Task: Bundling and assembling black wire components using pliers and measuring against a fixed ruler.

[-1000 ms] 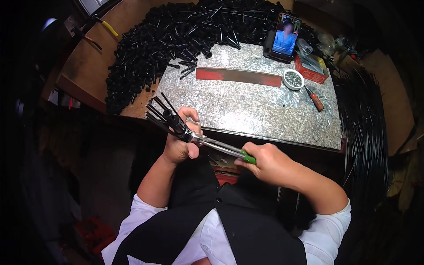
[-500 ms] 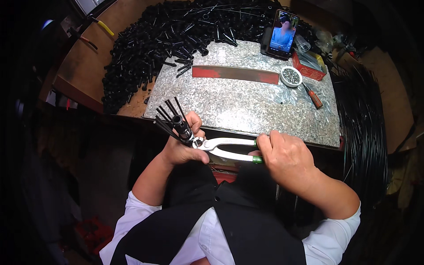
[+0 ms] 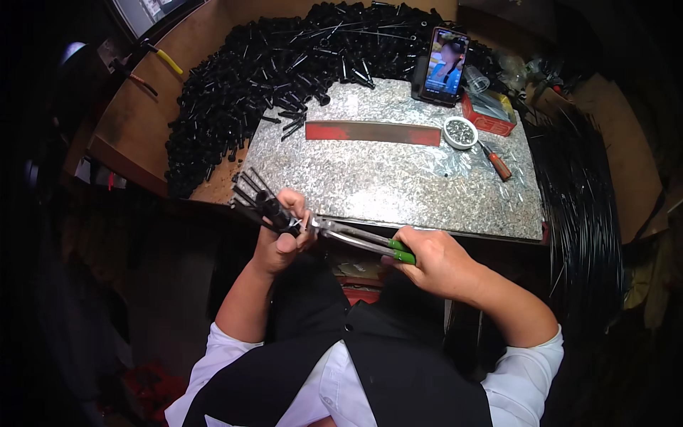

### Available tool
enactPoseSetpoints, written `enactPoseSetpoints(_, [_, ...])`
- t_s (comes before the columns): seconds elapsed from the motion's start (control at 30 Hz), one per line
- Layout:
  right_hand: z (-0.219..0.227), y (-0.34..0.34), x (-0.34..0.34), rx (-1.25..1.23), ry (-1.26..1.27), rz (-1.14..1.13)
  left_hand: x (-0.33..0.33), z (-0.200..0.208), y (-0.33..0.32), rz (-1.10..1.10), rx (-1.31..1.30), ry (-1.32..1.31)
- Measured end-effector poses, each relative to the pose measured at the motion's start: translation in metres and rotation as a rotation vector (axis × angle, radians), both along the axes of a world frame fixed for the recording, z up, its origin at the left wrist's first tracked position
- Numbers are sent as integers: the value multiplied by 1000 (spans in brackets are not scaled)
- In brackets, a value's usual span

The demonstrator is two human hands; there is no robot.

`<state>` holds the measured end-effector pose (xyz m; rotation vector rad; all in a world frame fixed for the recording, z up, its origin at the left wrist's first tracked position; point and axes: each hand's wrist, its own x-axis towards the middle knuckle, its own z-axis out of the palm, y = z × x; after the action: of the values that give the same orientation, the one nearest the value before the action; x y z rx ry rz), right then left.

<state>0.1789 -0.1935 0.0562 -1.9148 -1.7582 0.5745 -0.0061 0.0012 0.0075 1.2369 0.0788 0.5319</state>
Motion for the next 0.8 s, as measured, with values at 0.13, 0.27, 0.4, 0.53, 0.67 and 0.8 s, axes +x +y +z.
enactPoseSetpoints(0.13, [-4,6,-11,281,180,-191,-1,0,1,139,271,95])
enactPoseSetpoints(0.27, [7,26,-35,407,363,-180,13,1,-17,241,349,147])
enactPoseSetpoints(0.4, [-1,42,-48,552,286,-128,19,7,-26,264,455,35])
enactPoseSetpoints(0.53, [0,45,-49,614,208,-123,14,18,-25,197,503,29])
enactPoseSetpoints(0.67, [1,47,-47,525,357,-164,12,11,-21,123,526,52])
enactPoseSetpoints(0.8, [2,49,-44,481,471,-136,12,10,-20,80,517,70])
